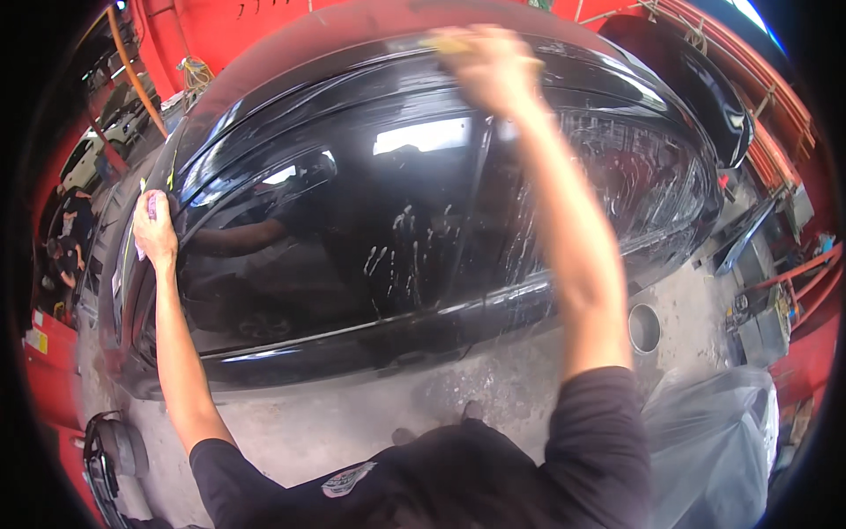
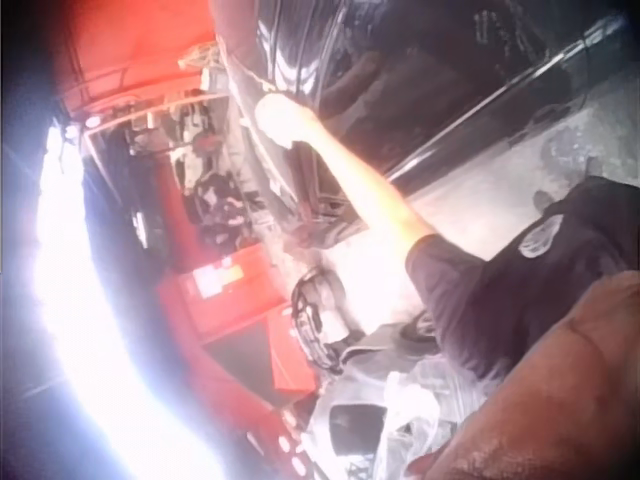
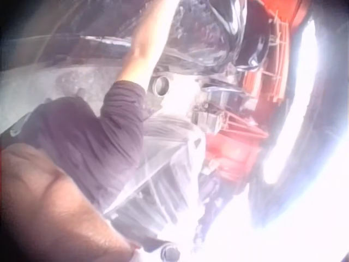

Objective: The person applies a transparent protective film to the rear window of a black car. They use a yellow squeegee to smooth the film and remove bubbles, while holding a purple cloth to wipe away excess liquid. The person works methodically across the curved surface of the window.

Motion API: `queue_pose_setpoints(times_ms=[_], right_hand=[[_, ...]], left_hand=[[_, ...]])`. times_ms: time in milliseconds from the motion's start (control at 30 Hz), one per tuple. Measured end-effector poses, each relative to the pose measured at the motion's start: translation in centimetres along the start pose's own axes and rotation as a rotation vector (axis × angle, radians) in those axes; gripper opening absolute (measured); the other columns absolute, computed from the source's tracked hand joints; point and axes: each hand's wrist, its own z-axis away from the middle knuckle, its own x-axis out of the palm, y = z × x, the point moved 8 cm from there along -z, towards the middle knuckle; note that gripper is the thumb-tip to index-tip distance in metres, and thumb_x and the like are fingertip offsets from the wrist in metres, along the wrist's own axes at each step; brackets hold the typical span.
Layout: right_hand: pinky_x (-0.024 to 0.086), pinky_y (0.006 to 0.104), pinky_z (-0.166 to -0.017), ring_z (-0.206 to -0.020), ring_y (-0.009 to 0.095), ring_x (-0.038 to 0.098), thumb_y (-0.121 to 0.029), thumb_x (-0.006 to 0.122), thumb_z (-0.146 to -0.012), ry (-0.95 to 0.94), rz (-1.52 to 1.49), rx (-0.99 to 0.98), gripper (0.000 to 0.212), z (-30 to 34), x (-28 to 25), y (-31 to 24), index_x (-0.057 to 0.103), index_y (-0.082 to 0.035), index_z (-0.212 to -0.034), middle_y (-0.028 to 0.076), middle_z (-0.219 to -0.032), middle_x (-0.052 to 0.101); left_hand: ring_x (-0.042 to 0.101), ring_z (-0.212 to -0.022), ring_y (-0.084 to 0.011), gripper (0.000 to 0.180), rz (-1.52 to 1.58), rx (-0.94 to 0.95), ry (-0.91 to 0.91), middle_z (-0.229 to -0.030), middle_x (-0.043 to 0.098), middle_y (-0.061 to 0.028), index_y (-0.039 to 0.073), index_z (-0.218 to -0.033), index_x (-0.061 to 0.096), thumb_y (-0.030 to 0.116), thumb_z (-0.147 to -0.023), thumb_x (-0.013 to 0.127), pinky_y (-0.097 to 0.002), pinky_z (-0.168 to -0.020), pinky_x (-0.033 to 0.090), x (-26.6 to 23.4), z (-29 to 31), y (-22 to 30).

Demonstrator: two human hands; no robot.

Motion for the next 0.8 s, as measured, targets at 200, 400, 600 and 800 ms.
queue_pose_setpoints(times_ms=[200, 400, 600, 800], right_hand=[[0.054, 0.0473, -0.102, -0.122, 0.029, 0.064, -0.031, 0.072, -0.096, -0.268, -0.376, -0.139, 0.035, -4.1, 5.7, -18.3, 0.077, -0.034, -0.130, 0.004, -0.122, 0.070], [0.056, 0.0419, -0.102, -0.108, 0.027, 0.072, -0.033, 0.067, -0.101, -0.130, -0.366, 0.154, 0.039, 3.2, -3.2, 14.3, 0.074, -0.020, -0.137, 0.010, -0.126, 0.075], [0.055, 0.0482, -0.102, -0.120, 0.028, 0.066, -0.041, 0.068, -0.101, -0.268, -0.213, 0.035, 0.038, -3.6, 5.1, -11.0, 0.076, -0.026, -0.135, 0.007, -0.111, 0.072], [0.055, 0.0427, -0.097, -0.107, 0.031, 0.069, -0.029, 0.064, -0.103, -0.263, -0.318, -0.100, 0.034, -2.7, 2.5, -6.9, 0.075, -0.028, -0.135, 0.011, -0.107, 0.071]], left_hand=[[0.071, -0.105, -0.0395, 0.036, 0.002, 0.047, -0.020, -0.112, 0.075, -0.0202, 0.006, -0.117, 0.075, 0.037, -0.101, 0.068, -0.0473, -0.093, 0.053, -0.8, -0.9, 0.8], [0.071, -0.104, -0.0393, 0.037, 0.058, 0.046, -0.007, -0.111, 0.075, -0.0198, 0.005, -0.117, 0.075, 0.038, -0.101, 0.067, -0.0473, -0.093, 0.053, 0.3, -0.5, 0.0], [0.072, -0.104, -0.0393, 0.037, 0.008, 0.012, 0.012, -0.111, 0.076, -0.0200, 0.008, -0.117, 0.076, 0.040, -0.099, 0.068, -0.0474, -0.092, 0.054, -0.4, -0.3, 0.0], [0.073, -0.103, -0.0385, 0.038, 0.113, 0.017, -0.058, -0.109, 0.076, -0.0196, 0.008, -0.114, 0.076, 0.040, -0.095, 0.072, -0.0472, -0.092, 0.055, -1.7, -0.7, 0.2]])
